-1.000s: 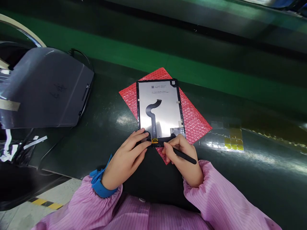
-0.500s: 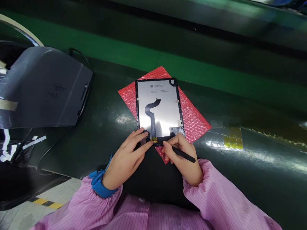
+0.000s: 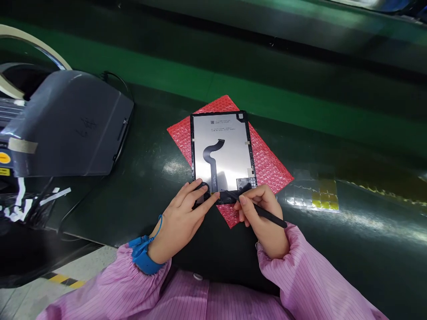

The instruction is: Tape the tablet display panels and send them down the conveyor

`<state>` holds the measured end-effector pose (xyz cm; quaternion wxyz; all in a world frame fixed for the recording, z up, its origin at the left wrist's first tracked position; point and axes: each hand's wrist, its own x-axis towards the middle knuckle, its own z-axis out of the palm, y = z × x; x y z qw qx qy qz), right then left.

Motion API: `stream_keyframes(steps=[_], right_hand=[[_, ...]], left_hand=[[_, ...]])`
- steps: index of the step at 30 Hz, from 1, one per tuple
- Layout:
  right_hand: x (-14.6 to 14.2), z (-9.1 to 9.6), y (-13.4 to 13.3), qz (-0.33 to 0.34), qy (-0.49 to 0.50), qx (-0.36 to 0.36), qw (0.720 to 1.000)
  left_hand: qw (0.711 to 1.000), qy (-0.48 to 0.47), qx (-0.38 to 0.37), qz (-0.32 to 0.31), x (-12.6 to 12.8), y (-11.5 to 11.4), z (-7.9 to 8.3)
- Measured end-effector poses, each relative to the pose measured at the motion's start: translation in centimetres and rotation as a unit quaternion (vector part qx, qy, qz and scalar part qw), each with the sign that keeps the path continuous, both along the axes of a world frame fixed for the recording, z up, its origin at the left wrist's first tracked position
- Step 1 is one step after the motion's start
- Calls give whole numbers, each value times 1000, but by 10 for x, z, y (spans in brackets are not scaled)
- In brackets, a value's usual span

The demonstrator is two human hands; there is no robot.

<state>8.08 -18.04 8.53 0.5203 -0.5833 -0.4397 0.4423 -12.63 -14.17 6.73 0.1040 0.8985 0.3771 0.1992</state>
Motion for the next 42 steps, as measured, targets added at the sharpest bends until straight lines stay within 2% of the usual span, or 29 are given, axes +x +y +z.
stream_keyframes(steps=[10, 16, 22, 24, 26, 28, 30, 31, 34, 36, 38, 40, 42], right_hand=[[2, 1, 3, 5, 3, 19, 1000], [3, 1, 3, 8, 15, 23, 1000], [3, 0, 2, 12, 28, 27, 999], [4, 0, 1, 14, 31, 30, 999], [5, -1, 1, 15, 31, 30, 999], [6, -2, 1, 16, 34, 30, 999], [7, -3, 2, 19, 39, 31, 999], [7, -3, 2, 21, 41, 33, 998], [8, -5, 3, 28, 50, 34, 998], [8, -6, 3, 33, 53, 29, 998], [8, -6, 3, 37, 50, 23, 998], [8, -6, 3, 37, 44, 20, 998], [8, -5, 4, 35, 39, 19, 998]], left_hand=[[997, 68, 33, 7, 10, 4, 8], [998, 33, 57, 12, 8, 0, 6], [997, -8, 37, 62, 11, -4, -8], [997, -27, 26, 60, 10, -4, -8], [997, -64, -8, 42, 5, -2, -4], [987, -131, -80, 35, -7, 0, 2], [954, -238, -169, 71, -27, 3, 6], [923, -304, -210, 110, -40, 5, 8], [789, -484, -288, 246, -84, 9, 13], [704, -555, -326, 300, -114, 12, 21], [630, -596, -327, 376, -136, 17, 31], [545, -631, -313, 455, -149, 22, 42], [492, -646, -299, 502, -153, 27, 51]])
